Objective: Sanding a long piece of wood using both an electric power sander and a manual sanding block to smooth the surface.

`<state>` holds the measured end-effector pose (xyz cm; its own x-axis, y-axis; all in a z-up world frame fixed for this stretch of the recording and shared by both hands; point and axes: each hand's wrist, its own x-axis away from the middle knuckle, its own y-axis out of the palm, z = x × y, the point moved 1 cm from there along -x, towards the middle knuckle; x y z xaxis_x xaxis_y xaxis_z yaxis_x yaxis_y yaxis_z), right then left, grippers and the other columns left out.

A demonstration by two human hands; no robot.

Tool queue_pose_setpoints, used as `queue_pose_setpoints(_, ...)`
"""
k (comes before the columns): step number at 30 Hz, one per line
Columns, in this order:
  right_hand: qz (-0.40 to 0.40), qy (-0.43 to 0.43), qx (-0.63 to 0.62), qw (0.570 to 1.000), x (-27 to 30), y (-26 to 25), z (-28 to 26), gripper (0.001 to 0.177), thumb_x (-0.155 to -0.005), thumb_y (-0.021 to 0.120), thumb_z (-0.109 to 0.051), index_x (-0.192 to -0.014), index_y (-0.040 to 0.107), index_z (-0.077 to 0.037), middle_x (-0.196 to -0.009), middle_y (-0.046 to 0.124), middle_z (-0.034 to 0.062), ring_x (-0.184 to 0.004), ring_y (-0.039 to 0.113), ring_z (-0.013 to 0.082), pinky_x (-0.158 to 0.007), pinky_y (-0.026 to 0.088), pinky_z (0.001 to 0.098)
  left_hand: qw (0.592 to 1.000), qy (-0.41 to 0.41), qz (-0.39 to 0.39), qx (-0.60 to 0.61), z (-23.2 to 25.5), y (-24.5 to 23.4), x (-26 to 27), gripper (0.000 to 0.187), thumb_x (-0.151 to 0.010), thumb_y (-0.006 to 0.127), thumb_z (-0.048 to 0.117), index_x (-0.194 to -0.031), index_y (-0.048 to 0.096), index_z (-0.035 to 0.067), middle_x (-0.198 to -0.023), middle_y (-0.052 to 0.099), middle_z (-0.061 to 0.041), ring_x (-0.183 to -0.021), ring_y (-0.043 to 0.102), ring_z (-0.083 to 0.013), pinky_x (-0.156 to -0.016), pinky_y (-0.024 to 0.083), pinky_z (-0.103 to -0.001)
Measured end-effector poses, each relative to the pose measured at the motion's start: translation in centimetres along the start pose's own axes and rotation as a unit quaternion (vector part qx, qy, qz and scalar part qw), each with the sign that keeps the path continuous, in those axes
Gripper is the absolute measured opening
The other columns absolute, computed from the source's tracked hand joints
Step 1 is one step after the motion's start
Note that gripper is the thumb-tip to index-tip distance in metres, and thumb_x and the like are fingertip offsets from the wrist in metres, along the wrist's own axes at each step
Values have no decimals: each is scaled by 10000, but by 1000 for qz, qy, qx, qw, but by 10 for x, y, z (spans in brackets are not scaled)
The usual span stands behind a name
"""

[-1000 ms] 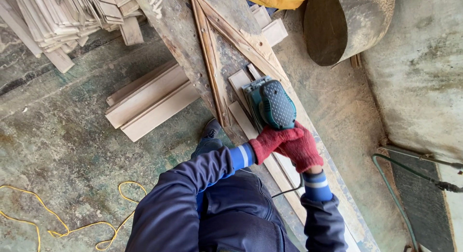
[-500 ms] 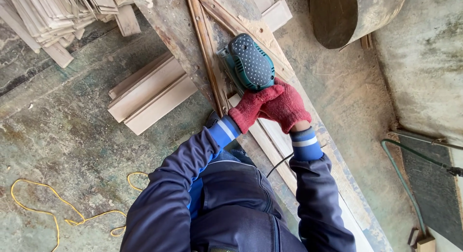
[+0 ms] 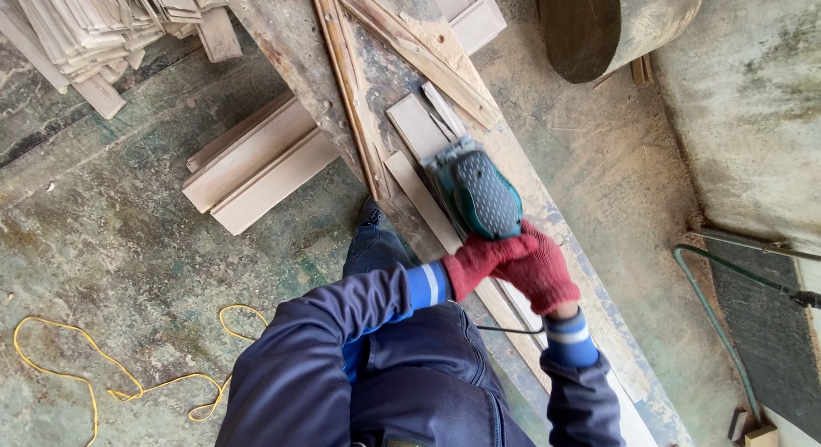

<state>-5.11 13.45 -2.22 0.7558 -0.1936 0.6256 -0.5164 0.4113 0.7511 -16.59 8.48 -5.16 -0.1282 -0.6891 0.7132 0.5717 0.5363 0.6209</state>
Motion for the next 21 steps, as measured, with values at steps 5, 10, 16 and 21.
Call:
queue_pose_setpoints(5, 418, -111, 797, 422, 72, 29, 51, 566, -686, 817, -287, -1209, 630, -177, -1095, 752, 160, -1153, 670, 422, -996, 538, 564, 997, -35, -43, -52, -79, 22, 16, 703, -665, 994, 312, -1223, 678, 24, -1023, 704, -202, -831, 753, -340, -673, 676, -424)
queue_pose_setpoints(10, 480, -88, 777, 398, 125, 17, 68, 609, -672, 822, -205, -1246, 646, -102, -998, 768, 205, -1091, 702, 443, -998, 544, 517, 967, -54, -73, -238, -116, 65, 60, 1130, -563, 900, 563, -1465, 516, 0, -1425, 560, -292, -1309, 559, -413, -1099, 501, -498)
queue_pose_setpoints(16, 359, -245, 663, 609, 216, -114, 32, 583, -744, 760, 65, -1307, 629, -13, -1162, 759, 144, -1012, 700, 229, -888, 548, 331, 957, -113, -190, -187, -183, 79, 59, 861, -642, 806, 493, -1325, 623, 4, -1162, 699, -124, -926, 695, -238, -761, 611, -305)
queue_pose_setpoints(21, 379, -248, 736, 503, 259, -150, 10, 463, -714, 823, -18, -1155, 681, -8, -1058, 782, 124, -955, 702, 208, -854, 543, 328, 950, -145, -209, -180, -203, 105, 67, 708, -662, 811, 482, -1165, 683, 1, -975, 720, -123, -645, 659, -216, -524, 569, -264)
